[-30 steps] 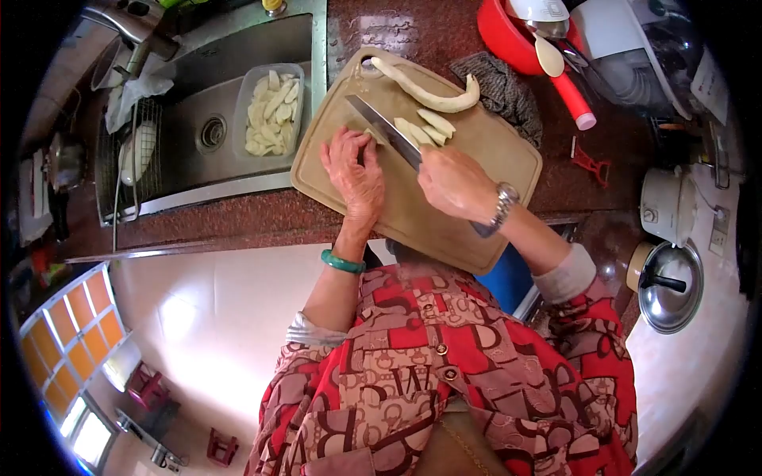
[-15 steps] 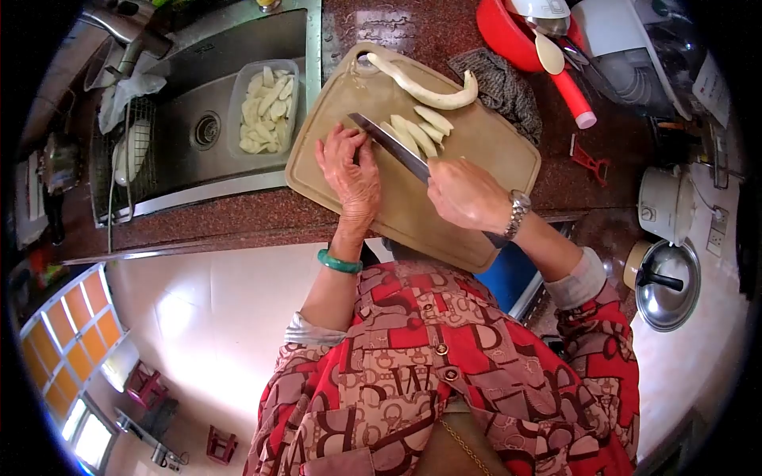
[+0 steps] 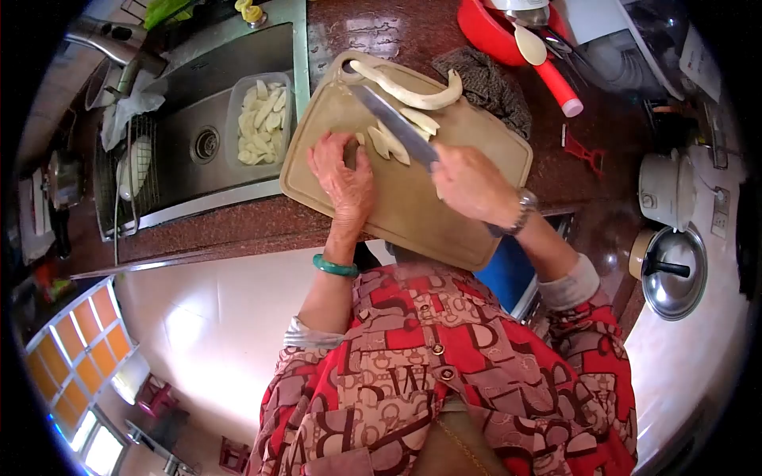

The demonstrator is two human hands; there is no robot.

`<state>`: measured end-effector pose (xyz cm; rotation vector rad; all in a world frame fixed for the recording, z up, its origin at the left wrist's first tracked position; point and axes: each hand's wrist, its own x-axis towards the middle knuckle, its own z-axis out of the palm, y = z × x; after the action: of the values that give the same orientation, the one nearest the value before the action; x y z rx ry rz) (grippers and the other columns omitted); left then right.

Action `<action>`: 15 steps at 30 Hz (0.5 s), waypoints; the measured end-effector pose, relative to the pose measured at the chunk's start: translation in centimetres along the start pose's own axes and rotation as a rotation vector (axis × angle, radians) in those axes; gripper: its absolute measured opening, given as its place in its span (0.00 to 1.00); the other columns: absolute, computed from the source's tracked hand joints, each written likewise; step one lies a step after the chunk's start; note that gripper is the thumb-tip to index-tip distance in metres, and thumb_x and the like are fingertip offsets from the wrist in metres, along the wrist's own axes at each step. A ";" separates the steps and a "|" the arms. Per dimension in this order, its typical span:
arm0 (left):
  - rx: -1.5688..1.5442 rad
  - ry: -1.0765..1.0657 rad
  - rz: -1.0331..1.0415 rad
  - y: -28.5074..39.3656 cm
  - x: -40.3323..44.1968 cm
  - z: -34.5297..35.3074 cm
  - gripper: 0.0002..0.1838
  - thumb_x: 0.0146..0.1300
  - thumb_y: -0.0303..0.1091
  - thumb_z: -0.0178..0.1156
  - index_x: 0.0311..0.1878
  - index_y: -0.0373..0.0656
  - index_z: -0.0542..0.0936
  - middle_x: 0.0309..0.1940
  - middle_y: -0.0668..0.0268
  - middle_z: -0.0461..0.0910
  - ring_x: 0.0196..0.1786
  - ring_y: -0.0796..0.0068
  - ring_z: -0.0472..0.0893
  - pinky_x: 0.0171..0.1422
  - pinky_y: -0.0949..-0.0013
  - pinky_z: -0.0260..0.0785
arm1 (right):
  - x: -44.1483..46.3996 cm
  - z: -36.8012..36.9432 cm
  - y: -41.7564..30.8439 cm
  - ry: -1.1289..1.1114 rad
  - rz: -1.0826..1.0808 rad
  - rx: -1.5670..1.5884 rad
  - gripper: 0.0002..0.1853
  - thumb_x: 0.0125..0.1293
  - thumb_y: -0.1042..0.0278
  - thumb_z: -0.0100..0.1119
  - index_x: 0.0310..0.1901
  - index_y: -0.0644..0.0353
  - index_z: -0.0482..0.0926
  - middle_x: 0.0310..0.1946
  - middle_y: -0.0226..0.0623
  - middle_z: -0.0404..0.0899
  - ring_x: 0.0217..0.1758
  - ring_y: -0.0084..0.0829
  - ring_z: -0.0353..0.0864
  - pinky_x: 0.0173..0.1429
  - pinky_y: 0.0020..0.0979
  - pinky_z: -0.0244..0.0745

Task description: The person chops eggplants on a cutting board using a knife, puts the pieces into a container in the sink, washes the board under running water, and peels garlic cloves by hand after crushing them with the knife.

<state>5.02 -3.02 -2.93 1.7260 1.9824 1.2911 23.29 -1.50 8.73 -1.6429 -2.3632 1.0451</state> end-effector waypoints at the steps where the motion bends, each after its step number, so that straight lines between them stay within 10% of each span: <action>1: 0.027 -0.039 -0.031 0.2 0.1 0.1 0.19 0.48 0.33 0.64 0.46 0.45 0.75 0.43 0.62 0.75 0.55 0.56 0.71 0.67 0.47 0.50 | -1.1 -0.8 1.0 0.044 0.011 -0.022 0.07 0.59 0.71 0.48 0.32 0.67 0.69 0.21 0.55 0.73 0.29 0.55 0.75 0.33 0.48 0.68; 8: 0.215 -0.450 0.135 6.0 -1.7 -0.1 0.63 0.29 0.65 0.71 0.71 0.53 0.53 0.69 0.44 0.43 0.71 0.36 0.40 0.67 0.34 0.33 | -6.7 -2.2 5.9 0.058 0.133 -0.196 0.08 0.56 0.70 0.48 0.33 0.67 0.70 0.22 0.54 0.75 0.28 0.55 0.76 0.33 0.50 0.70; 15: 0.220 -0.333 0.040 5.6 -0.8 2.7 0.57 0.37 0.54 0.71 0.69 0.50 0.51 0.67 0.44 0.50 0.69 0.42 0.49 0.69 0.41 0.38 | -6.4 0.4 8.1 0.062 0.238 -0.067 0.10 0.57 0.68 0.46 0.35 0.67 0.71 0.24 0.55 0.75 0.30 0.55 0.76 0.37 0.50 0.70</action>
<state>10.96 -2.89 -0.86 1.9375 1.9568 0.7527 32.31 -5.60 5.74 -1.9886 -2.2285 0.9418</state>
